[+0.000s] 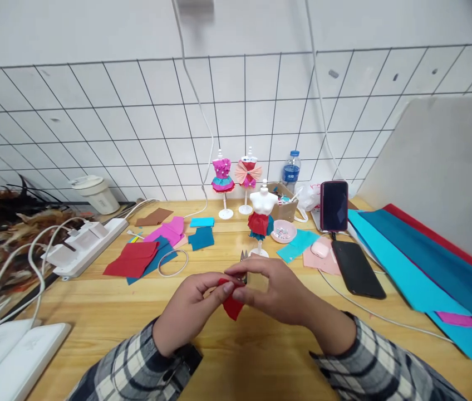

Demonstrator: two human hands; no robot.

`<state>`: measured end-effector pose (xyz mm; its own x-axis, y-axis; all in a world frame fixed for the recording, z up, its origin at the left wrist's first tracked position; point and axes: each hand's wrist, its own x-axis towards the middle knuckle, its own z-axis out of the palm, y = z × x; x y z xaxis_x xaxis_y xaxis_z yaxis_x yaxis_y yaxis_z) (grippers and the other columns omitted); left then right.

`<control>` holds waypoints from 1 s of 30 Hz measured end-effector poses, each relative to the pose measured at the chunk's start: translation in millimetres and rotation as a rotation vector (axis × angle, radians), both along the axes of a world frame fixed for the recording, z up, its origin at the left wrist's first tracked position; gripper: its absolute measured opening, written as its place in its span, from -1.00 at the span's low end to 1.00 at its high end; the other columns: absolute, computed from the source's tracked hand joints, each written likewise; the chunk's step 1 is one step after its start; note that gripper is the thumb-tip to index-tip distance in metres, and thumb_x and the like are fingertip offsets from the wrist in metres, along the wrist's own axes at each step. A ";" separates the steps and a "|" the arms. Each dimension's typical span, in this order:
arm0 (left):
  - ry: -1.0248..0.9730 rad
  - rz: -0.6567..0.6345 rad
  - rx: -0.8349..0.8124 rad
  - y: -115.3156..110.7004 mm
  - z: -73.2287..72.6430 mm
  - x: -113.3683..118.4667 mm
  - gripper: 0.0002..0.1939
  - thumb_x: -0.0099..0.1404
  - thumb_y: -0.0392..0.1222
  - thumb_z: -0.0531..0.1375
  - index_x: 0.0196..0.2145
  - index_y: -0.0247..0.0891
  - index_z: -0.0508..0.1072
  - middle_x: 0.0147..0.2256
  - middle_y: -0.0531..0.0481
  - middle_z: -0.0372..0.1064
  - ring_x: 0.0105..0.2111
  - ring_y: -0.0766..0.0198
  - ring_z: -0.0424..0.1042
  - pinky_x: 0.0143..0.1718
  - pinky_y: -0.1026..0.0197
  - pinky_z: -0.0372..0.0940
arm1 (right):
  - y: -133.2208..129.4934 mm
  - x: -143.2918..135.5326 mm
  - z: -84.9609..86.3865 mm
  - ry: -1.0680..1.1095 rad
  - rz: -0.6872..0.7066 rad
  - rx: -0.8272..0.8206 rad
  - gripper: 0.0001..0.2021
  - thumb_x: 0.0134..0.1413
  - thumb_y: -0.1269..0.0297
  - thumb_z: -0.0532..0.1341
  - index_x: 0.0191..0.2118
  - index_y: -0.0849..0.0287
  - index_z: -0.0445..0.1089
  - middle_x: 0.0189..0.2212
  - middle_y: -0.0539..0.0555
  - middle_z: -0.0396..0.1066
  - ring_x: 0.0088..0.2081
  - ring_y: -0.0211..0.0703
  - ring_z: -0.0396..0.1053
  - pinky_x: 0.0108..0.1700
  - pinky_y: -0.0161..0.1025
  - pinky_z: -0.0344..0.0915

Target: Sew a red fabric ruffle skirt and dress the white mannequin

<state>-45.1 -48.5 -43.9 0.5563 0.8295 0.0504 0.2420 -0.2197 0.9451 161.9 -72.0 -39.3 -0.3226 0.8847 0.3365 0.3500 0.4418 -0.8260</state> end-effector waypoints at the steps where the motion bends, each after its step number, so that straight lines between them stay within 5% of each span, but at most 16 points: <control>1: 0.009 0.017 0.060 1.1 8.9 4.0 -0.68 0.32 0.03 0.17 -0.29 -0.23 0.62 -0.41 -0.05 0.51 -0.34 0.20 0.46 -0.20 0.19 0.33 | 4.6 5.3 5.7 0.026 0.010 -0.097 -0.70 0.03 0.18 0.32 -0.10 0.12 0.50 -0.29 0.06 0.52 -0.23 -0.13 0.44 -0.10 -0.15 0.34; 4: 0.006 0.111 0.195 7.1 28.9 19.5 -0.69 0.34 0.01 0.15 -0.28 -0.20 0.63 -0.36 -0.05 0.45 -0.31 0.22 0.43 -0.19 0.20 0.30 | 16.3 23.0 18.5 0.076 0.031 -0.275 -0.72 0.00 0.15 0.34 -0.15 0.14 0.52 -0.41 0.02 0.47 -0.31 -0.17 0.42 -0.17 -0.19 0.34; 7: -0.035 0.187 0.260 13.8 38.8 34.9 -0.71 0.34 0.00 0.16 -0.25 -0.17 0.64 -0.31 -0.05 0.36 -0.26 0.23 0.38 -0.14 0.19 0.30 | 24.1 39.6 26.4 0.079 0.056 -0.273 -0.76 0.01 0.13 0.33 -0.21 0.14 0.52 -0.31 0.06 0.48 -0.22 -0.14 0.41 -0.10 -0.17 0.31; 10: -0.057 0.243 0.307 17.8 42.7 47.0 -0.73 0.34 0.00 0.17 -0.24 -0.13 0.64 -0.27 -0.04 0.30 -0.21 0.22 0.35 -0.11 0.19 0.29 | 30.7 52.4 31.3 0.086 0.080 -0.223 -0.76 -0.01 0.11 0.34 -0.26 0.15 0.50 -0.19 0.08 0.46 -0.12 -0.10 0.39 -0.01 -0.16 0.27; 15: 0.031 0.248 0.312 25.3 40.9 56.1 -0.71 0.30 0.00 0.21 -0.09 -0.11 0.58 -0.30 -0.03 0.36 -0.22 0.20 0.38 -0.08 0.14 0.28 | 43.0 76.1 35.3 0.057 0.103 -0.238 -0.84 0.02 0.17 0.30 -0.36 0.16 0.42 -0.40 0.00 0.43 -0.31 -0.20 0.37 -0.23 -0.26 0.27; 20: -0.099 0.451 0.386 54.0 31.6 52.7 -0.14 0.11 0.10 0.35 0.30 -0.03 0.13 0.10 -0.15 0.27 0.14 0.00 0.25 0.17 -0.04 0.14 | 56.9 96.1 33.2 -0.101 -0.068 -0.155 -0.93 0.02 0.27 0.27 -0.37 0.13 0.47 -0.43 -0.03 0.44 -0.36 -0.23 0.34 -0.32 -0.29 0.18; 25: -0.149 0.071 0.110 91.7 22.8 60.5 0.13 -0.01 0.40 0.28 0.38 -0.02 -0.08 0.38 -0.18 -0.11 0.37 -0.11 -0.15 0.32 -0.09 -0.08 | 69.1 102.2 32.5 -0.142 -0.124 -0.128 -0.90 0.04 0.26 0.25 -0.33 0.10 0.50 -0.43 -0.05 0.48 -0.38 -0.26 0.35 -0.36 -0.30 0.12; 30: -0.218 0.001 0.053 104.6 19.1 83.1 -0.05 0.03 0.29 0.33 0.27 -0.16 0.19 0.23 -0.25 0.20 0.23 -0.14 0.19 0.22 -0.05 0.14 | 75.1 103.4 31.2 -0.181 -0.164 -0.082 -0.89 0.04 0.29 0.23 -0.31 0.09 0.52 -0.45 -0.05 0.48 -0.39 -0.27 0.33 -0.38 -0.31 0.07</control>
